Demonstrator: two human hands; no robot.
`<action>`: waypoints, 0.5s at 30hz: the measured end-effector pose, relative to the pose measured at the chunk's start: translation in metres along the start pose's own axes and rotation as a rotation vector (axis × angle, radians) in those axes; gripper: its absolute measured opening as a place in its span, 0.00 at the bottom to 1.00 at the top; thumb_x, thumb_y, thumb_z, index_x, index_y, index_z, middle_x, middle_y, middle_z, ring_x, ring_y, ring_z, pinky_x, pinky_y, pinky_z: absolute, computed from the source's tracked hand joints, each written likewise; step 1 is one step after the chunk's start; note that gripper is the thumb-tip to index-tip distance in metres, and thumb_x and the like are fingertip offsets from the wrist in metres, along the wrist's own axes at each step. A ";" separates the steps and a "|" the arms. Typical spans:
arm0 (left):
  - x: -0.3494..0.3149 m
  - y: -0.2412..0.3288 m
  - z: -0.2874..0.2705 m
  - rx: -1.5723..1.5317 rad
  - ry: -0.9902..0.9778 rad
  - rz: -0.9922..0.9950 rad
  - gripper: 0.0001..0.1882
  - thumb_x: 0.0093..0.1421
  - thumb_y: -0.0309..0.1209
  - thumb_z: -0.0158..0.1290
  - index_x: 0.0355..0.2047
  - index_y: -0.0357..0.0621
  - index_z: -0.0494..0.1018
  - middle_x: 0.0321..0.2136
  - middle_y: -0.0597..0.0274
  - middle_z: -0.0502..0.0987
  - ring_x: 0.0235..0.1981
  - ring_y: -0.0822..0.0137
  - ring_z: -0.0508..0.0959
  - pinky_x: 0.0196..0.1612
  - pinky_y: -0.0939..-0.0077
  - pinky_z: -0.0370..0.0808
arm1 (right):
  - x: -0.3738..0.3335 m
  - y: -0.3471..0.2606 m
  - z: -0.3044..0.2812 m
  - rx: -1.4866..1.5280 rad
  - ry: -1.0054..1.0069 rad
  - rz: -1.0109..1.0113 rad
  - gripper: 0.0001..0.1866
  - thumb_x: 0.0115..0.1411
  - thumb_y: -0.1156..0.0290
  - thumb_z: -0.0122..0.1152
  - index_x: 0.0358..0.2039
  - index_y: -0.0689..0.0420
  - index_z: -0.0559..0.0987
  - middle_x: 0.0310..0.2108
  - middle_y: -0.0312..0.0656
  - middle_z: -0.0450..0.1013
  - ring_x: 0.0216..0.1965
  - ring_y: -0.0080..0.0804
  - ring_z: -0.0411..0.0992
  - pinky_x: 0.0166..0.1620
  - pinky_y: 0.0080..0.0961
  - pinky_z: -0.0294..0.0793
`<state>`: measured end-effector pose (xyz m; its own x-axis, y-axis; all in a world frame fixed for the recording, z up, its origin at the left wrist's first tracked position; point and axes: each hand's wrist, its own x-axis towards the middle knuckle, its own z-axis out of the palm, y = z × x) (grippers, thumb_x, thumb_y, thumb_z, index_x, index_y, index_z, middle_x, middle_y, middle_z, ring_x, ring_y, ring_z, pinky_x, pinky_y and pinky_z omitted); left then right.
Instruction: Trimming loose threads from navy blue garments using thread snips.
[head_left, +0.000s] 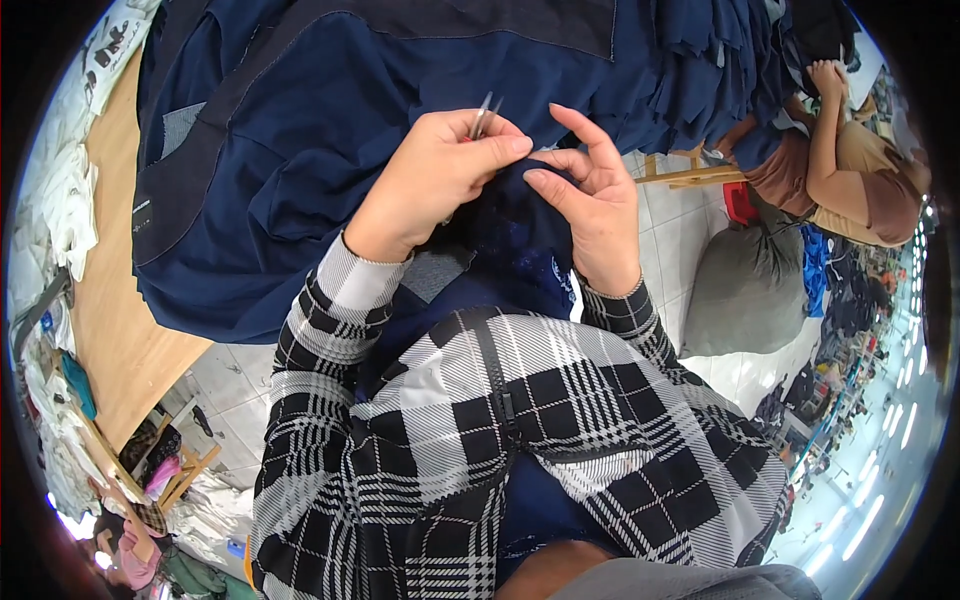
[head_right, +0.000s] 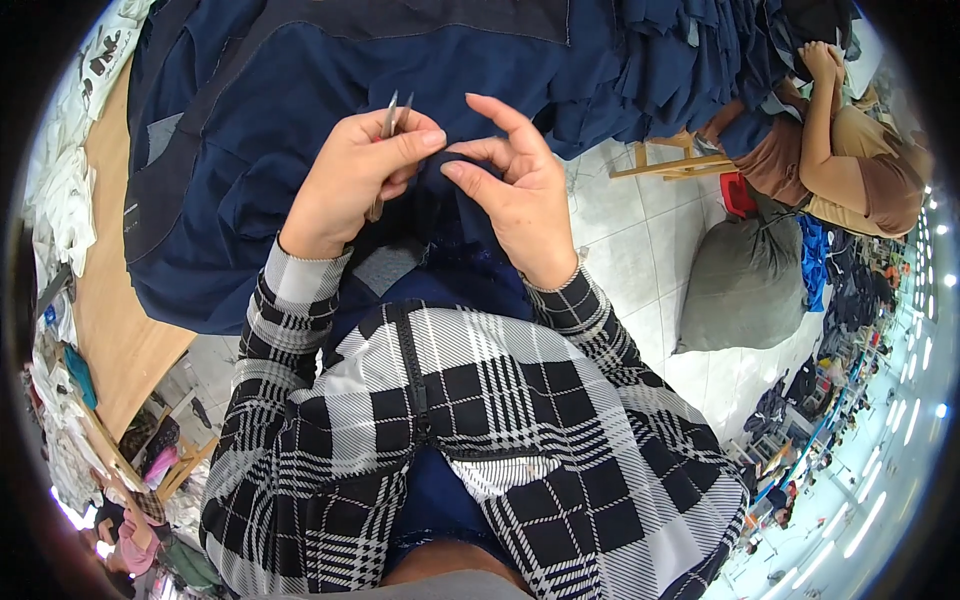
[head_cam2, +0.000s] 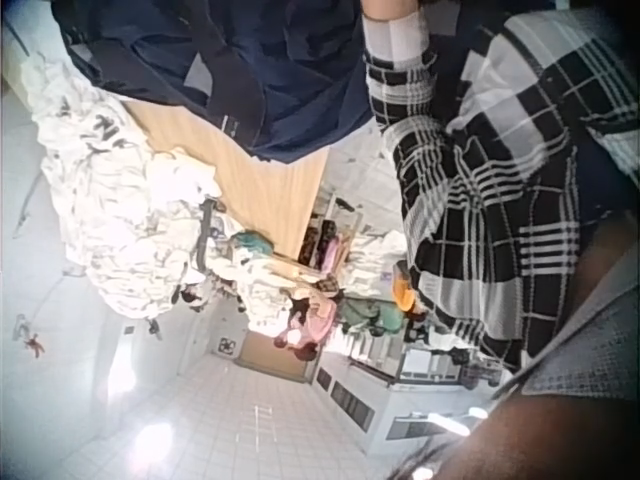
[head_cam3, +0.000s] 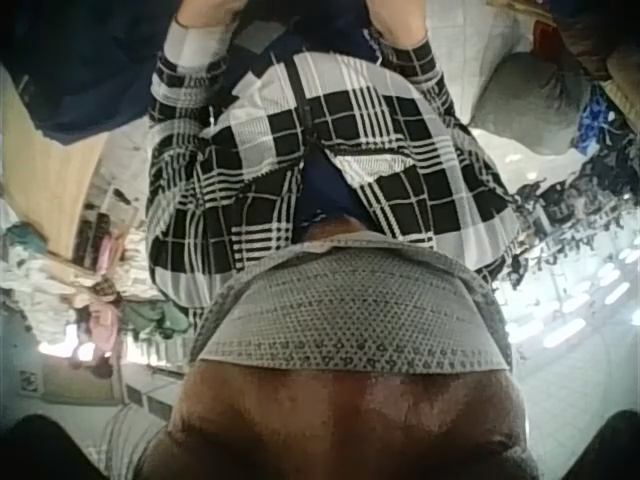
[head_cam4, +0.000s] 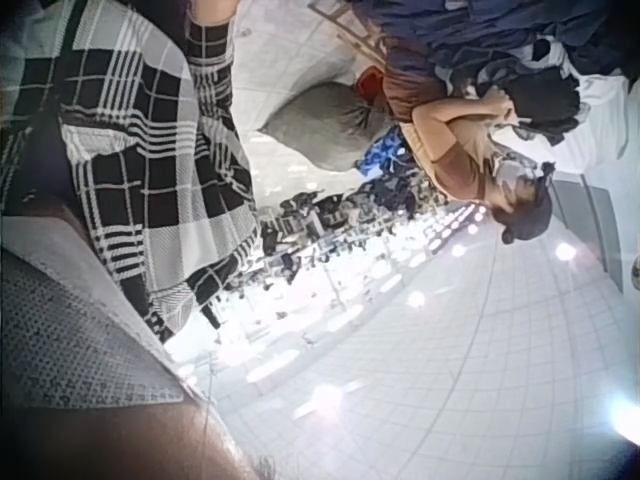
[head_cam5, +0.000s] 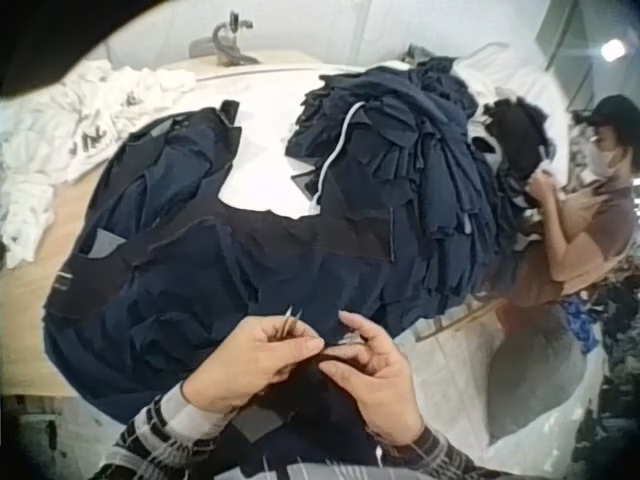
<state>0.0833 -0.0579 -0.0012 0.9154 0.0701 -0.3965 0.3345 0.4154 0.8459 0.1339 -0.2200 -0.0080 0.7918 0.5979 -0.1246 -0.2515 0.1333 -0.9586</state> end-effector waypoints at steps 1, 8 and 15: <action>0.002 -0.001 -0.003 0.000 0.001 0.000 0.07 0.56 0.30 0.56 0.28 0.38 0.73 0.16 0.73 0.65 0.16 0.82 0.63 0.18 0.88 0.60 | 0.001 -0.001 0.000 0.012 0.020 -0.005 0.28 0.52 0.85 0.58 0.55 0.62 0.63 0.34 0.40 0.73 0.38 0.20 0.70 0.44 0.14 0.70; 0.011 -0.009 -0.008 -0.239 -0.047 -0.093 0.08 0.55 0.31 0.57 0.28 0.39 0.72 0.15 0.73 0.65 0.14 0.83 0.61 0.15 0.90 0.57 | 0.001 0.003 -0.003 0.094 0.073 -0.006 0.22 0.52 0.85 0.59 0.49 0.63 0.69 0.35 0.39 0.73 0.38 0.22 0.72 0.44 0.14 0.72; 0.008 -0.004 -0.002 -0.077 0.039 0.029 0.11 0.55 0.32 0.58 0.32 0.36 0.73 0.19 0.72 0.68 0.17 0.84 0.63 0.19 0.89 0.60 | -0.001 0.002 -0.008 -0.183 -0.097 -0.054 0.12 0.54 0.84 0.55 0.39 0.62 0.79 0.41 0.40 0.73 0.45 0.24 0.69 0.48 0.16 0.67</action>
<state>0.0890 -0.0571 -0.0081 0.9144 0.1182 -0.3871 0.2884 0.4809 0.8280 0.1370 -0.2265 -0.0118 0.7422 0.6679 -0.0551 -0.0977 0.0265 -0.9949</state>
